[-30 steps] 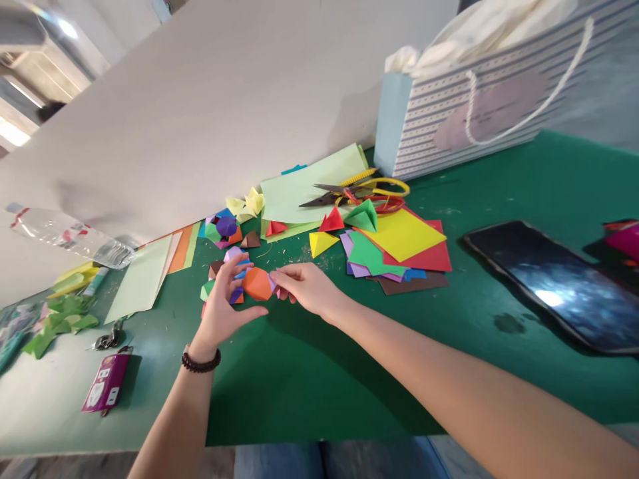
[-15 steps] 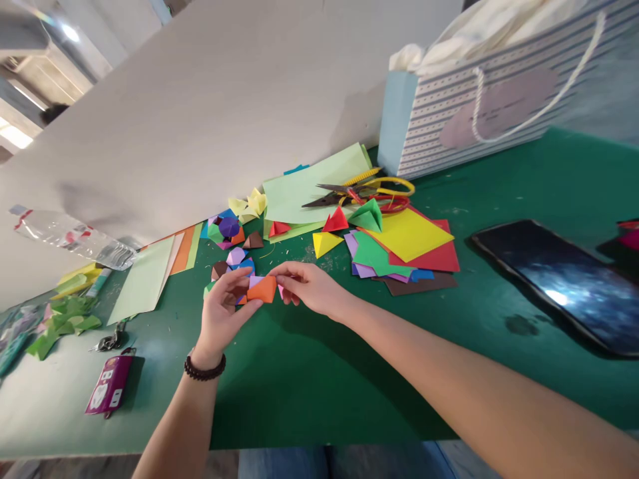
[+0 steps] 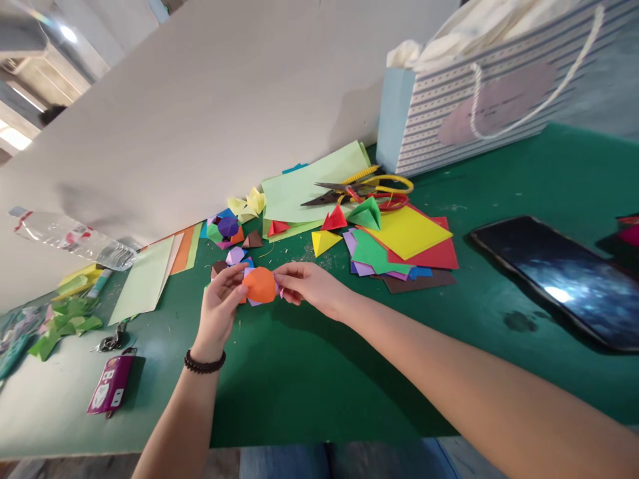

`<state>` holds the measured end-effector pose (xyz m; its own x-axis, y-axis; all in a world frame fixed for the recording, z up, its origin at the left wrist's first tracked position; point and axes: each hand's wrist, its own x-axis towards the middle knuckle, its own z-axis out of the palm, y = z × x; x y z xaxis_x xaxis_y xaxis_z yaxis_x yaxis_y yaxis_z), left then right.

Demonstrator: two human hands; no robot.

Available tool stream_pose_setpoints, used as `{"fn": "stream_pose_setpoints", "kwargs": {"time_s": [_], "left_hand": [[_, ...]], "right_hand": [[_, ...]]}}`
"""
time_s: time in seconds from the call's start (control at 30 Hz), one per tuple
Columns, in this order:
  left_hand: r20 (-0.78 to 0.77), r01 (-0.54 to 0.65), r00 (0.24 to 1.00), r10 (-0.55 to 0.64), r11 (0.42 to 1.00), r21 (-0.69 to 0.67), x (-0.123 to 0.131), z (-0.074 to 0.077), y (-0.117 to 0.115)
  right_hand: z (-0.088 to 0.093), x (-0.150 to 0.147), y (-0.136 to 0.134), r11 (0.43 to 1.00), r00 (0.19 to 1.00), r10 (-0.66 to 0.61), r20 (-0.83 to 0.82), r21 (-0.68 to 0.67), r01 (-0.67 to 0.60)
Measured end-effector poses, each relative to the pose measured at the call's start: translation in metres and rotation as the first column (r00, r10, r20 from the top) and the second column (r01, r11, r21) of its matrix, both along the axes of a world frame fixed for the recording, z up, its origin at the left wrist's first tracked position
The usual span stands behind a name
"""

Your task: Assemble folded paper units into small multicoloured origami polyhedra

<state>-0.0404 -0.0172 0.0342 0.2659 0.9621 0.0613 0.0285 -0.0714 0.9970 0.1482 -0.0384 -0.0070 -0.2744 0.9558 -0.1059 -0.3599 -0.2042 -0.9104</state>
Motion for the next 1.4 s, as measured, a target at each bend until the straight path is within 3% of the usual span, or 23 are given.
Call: {"fn": "stream_pose_setpoints", "kwargs": {"time_s": [0.13,0.43,0.63,1.07,1.17,1.23,1.33,1.4], "left_hand": [[0.172,0.019,0.985,0.018,0.978,-0.209,0.001,-0.003,0.006],[0.281,0.082,0.957,0.07,0.865,-0.495,-0.004,-0.014,0.016],[0.329,0.107,0.939,0.105,0.816,-0.569,-0.006,-0.017,0.018],[0.312,0.037,0.926,0.21,0.775,-0.631,-0.003,-0.019,0.016],[0.298,0.056,0.943,0.147,0.813,-0.58,-0.001,-0.015,0.013],[0.242,0.07,0.969,0.056,0.874,-0.481,-0.002,-0.01,0.011],[0.066,0.023,0.998,-0.009,0.977,-0.211,-0.005,0.002,0.005],[-0.094,0.054,0.994,-0.055,0.998,-0.016,-0.006,0.012,-0.002]], "right_hand": [[-0.001,0.0,0.001,0.997,0.996,0.021,-0.084,-0.067,-0.026],[-0.005,0.0,0.002,0.992,0.987,0.053,-0.15,-0.102,-0.069],[-0.005,-0.001,0.002,0.987,0.985,0.047,-0.165,-0.144,-0.071],[-0.008,-0.002,0.003,0.978,0.988,0.037,-0.151,-0.196,-0.067],[-0.009,-0.001,0.003,0.975,0.987,0.023,-0.159,-0.214,-0.057],[-0.009,0.0,0.004,0.973,0.985,0.018,-0.172,-0.226,-0.057],[-0.007,0.0,0.003,0.969,0.984,0.023,-0.177,-0.238,-0.065],[-0.004,-0.001,0.0,0.972,0.988,0.032,-0.148,-0.226,-0.065]]}}
